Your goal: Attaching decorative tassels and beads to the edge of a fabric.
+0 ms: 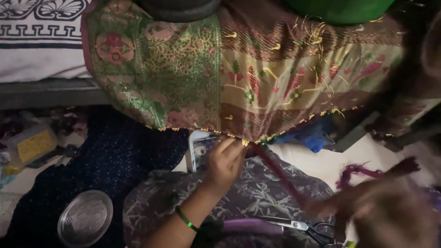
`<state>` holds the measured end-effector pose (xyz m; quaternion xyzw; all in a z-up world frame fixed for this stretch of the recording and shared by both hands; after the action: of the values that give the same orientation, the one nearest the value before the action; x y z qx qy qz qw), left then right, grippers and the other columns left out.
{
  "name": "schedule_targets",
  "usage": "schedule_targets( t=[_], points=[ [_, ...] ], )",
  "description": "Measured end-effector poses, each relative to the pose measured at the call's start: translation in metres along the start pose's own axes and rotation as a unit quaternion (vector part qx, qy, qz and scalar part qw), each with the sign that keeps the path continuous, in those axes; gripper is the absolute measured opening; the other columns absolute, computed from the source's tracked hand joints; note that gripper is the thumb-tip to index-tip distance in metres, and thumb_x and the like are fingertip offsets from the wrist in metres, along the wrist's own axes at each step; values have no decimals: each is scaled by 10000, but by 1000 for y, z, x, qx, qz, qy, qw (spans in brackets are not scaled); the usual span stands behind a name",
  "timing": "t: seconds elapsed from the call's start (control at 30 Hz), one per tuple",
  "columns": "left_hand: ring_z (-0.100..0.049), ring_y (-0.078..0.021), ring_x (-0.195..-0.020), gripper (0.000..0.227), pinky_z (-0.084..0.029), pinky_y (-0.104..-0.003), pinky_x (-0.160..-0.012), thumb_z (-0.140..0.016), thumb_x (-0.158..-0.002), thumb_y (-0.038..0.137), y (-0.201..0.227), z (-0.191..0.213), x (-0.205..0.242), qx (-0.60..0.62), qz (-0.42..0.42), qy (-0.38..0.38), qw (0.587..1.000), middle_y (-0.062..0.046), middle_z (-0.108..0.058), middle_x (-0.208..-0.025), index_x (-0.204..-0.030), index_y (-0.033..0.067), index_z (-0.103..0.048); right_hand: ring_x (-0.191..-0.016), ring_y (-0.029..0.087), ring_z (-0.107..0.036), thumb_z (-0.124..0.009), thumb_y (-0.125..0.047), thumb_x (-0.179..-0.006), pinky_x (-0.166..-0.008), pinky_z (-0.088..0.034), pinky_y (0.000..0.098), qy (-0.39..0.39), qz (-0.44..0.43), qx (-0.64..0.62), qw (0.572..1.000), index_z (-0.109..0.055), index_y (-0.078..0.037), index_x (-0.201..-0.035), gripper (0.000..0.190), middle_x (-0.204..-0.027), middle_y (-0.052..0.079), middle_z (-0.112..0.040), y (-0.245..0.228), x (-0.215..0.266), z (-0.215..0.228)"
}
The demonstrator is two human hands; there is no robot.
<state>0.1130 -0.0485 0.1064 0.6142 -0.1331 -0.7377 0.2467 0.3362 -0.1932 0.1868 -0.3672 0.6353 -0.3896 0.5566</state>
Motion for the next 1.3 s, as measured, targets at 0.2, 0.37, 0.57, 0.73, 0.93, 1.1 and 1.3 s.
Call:
schedule_targets(
  t=[0.2, 0.37, 0.57, 0.73, 0.93, 1.1, 1.3],
  points=[
    [-641, -135, -703, 158, -529, -295, -661, -558, -1021, 39, -39, -51, 47, 452, 455, -56, 765, -76, -663, -801, -1026, -21, -704, -1032, 197, -666, -600, -193, -926, -835, -594, 411, 42, -317, -114, 940, -610, -44, -1055, 197, -1038, 89, -691, 226, 76, -61],
    [-419, -43, -549, 192, -314, -202, -471, -532, -1037, 91, -52, -48, 52, 444, 533, -59, 717, -9, -575, -720, -1018, -14, -691, -1024, 171, -615, -615, -382, -1028, -886, -503, 341, 9, -63, 7, 998, -615, -2, -1129, 393, -1065, 84, -654, 213, 1, -63],
    [-479, -78, -594, 169, -361, -234, -504, -563, -1042, 104, -75, -61, 74, 448, 524, -40, 723, -47, -617, -771, -999, -12, -678, -740, 165, -604, -654, -371, -1061, -678, -515, 354, 21, -228, -252, 940, -674, 24, -1118, 399, -818, 43, -634, 215, -69, -85],
    [-648, -206, -910, 170, -526, -328, -768, -621, -1025, 150, -25, 5, 13, 17, 194, 19, 981, -104, -673, -1010, -1102, 7, -671, -766, 116, -600, -629, -261, -1050, -698, -471, 286, 116, -224, -106, 962, -664, 23, -965, 298, -839, 20, -686, 217, -58, -82],
    [-660, -196, -885, 231, -521, -337, -791, -758, -956, 216, -52, -22, 11, 131, 266, -106, 949, -88, -674, -929, -1034, 1, -723, -793, 77, -541, -569, -275, -1091, -679, -420, 246, 83, -165, -94, 978, -666, -44, -1088, 251, -940, 4, -640, 208, -32, -69],
    [-453, -57, -660, 267, -400, -297, -570, -778, -940, 249, -55, -23, 4, 287, 398, -145, 859, 56, -556, -719, -808, 43, -672, -898, 202, -625, -653, -220, -1054, -785, -506, 343, -97, 4, 302, 948, -667, 45, -1082, 266, -999, 128, -654, 157, -23, -45],
    [-503, -77, -620, 307, -429, -299, -562, -793, -929, 293, -65, -14, -15, 91, 305, -229, 920, -10, -609, -655, -804, 25, -710, -950, 291, -729, -724, -172, -909, -809, -587, 378, -280, -188, 519, 785, -736, -92, -1151, 255, -1099, 112, -740, 229, 112, 65]
  ],
)
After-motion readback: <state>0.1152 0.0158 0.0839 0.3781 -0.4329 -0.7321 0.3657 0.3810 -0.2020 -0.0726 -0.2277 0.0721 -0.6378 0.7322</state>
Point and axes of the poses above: each hand's wrist, its own x-axis away from the middle knuckle, its own z-axis out of the back of the hand, y = z × x, the point moved 6 cm from there along -x, towards the middle knuckle
